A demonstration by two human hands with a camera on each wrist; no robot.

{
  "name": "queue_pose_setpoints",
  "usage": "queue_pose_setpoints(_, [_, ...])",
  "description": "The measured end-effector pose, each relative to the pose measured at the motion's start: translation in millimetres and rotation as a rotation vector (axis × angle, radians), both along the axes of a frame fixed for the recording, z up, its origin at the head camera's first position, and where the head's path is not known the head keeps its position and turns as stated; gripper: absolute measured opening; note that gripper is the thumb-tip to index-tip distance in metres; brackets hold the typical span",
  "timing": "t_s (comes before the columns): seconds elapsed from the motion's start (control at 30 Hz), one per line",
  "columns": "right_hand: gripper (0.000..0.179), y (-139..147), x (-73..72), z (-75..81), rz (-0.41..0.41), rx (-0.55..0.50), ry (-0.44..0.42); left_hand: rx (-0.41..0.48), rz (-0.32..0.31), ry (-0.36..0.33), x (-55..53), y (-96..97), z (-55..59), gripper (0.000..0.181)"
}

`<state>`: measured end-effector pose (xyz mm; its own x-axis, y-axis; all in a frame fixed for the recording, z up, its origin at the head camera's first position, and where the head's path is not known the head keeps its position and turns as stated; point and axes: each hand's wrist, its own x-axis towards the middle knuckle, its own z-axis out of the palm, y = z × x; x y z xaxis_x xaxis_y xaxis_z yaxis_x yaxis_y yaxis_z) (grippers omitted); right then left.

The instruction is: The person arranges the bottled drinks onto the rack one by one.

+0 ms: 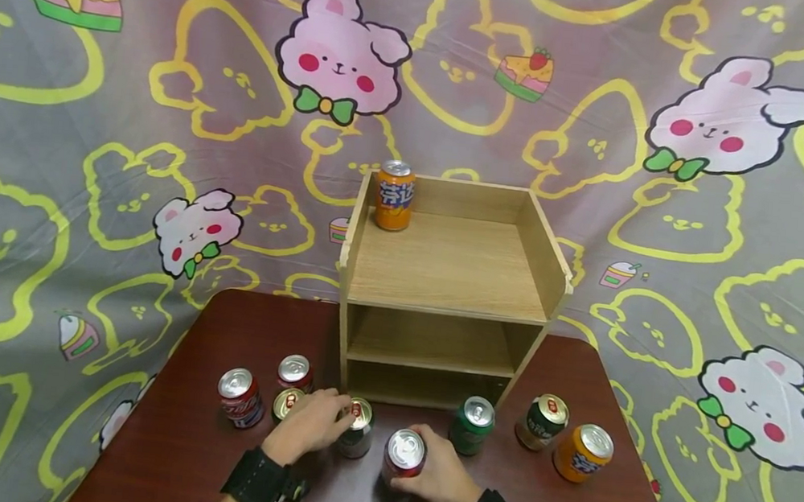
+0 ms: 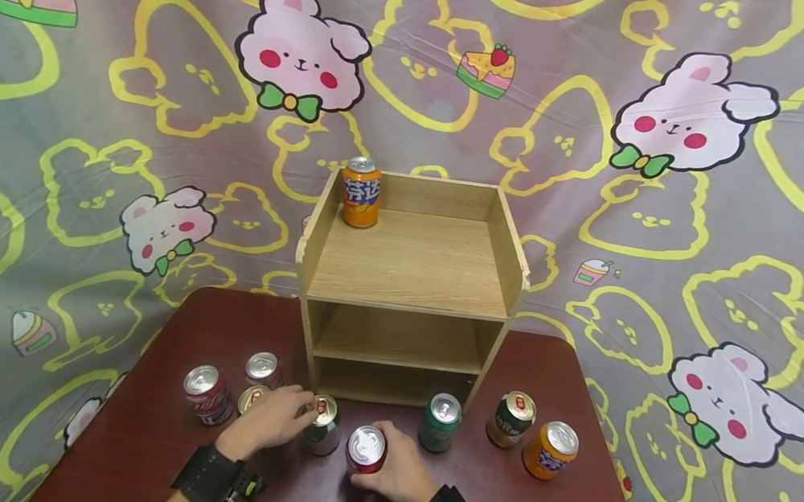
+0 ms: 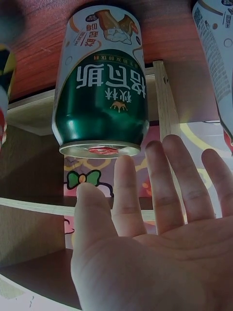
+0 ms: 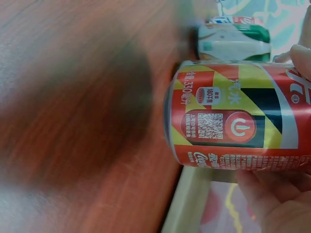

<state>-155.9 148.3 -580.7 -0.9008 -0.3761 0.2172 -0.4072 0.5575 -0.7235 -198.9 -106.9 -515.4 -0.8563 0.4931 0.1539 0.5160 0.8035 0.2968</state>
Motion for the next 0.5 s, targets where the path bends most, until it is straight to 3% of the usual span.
queue_pose_setpoints(0.23, [0.070, 2, 3.0, 22.3, -0.007, -0.029, 0.030, -0.010, -0.004, -0.007, 0.1, 0.5, 2.7, 0.013])
queue_pose_setpoints(0.5, [0.071, 8, 1.8, 58.2, 0.038, -0.070, 0.018, -0.002, -0.008, 0.013, 0.3, 1.8, 5.1, 0.014])
